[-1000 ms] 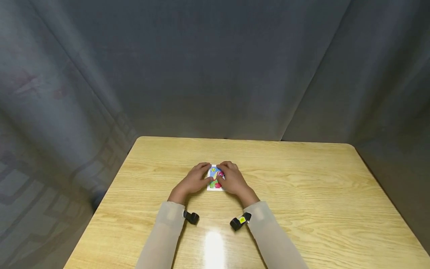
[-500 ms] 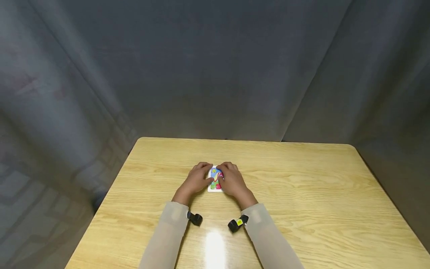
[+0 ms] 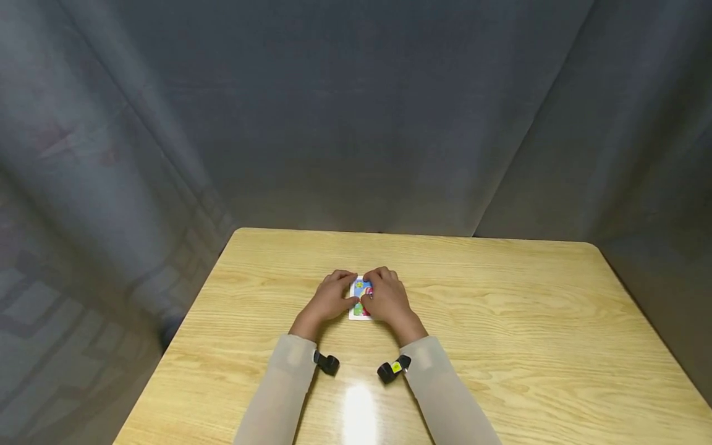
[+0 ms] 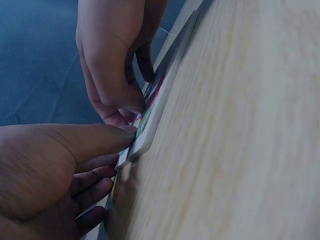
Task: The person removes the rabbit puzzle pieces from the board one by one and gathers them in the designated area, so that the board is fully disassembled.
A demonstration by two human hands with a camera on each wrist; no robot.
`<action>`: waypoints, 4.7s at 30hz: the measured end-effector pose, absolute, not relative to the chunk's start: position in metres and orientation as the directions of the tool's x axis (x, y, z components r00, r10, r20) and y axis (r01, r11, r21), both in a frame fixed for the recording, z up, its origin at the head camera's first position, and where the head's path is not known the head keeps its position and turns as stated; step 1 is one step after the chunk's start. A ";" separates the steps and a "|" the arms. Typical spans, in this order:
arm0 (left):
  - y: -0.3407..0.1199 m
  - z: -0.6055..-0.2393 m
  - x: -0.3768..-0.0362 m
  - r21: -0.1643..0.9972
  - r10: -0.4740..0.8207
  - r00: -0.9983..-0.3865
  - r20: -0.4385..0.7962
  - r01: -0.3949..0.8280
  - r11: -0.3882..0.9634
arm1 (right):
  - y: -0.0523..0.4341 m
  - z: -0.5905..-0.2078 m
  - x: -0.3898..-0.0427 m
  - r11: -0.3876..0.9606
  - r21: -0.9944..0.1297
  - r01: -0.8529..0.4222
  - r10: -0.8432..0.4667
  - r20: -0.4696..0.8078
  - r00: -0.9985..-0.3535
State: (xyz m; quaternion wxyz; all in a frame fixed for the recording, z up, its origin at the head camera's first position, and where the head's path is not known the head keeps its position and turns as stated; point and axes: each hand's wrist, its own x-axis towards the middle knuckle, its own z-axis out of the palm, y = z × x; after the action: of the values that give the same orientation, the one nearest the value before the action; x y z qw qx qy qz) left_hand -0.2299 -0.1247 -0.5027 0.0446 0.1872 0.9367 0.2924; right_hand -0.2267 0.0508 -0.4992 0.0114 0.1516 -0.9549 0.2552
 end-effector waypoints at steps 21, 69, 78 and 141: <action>-0.124 -0.504 -0.232 0.583 0.367 -0.930 0.014 0.306 0.753 | 0.048 -0.501 -0.233 0.807 -0.541 -0.237 -0.242 0.063 -0.968; -0.124 -0.509 -0.229 0.565 0.369 -0.929 -0.001 0.304 0.767 | 0.053 -0.520 -0.233 0.747 -0.612 -0.259 -0.181 0.188 -0.965; -0.123 -0.506 -0.231 0.572 0.366 -0.931 0.008 0.304 0.762 | 0.055 -0.517 -0.234 0.701 -0.651 -0.290 -0.198 0.213 -0.957; -0.126 -0.509 -0.229 0.589 0.371 -0.929 -0.005 0.297 0.751 | 0.083 -0.517 -0.237 0.630 -0.686 -0.364 -0.314 0.203 -0.927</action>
State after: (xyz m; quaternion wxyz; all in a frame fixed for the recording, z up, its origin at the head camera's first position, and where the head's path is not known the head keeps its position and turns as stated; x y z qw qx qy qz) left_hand -0.2290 -0.1262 -0.5093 0.0607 0.1788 0.9338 0.3038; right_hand -0.2373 0.0831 -0.5169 0.0321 0.1878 -0.9023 0.3867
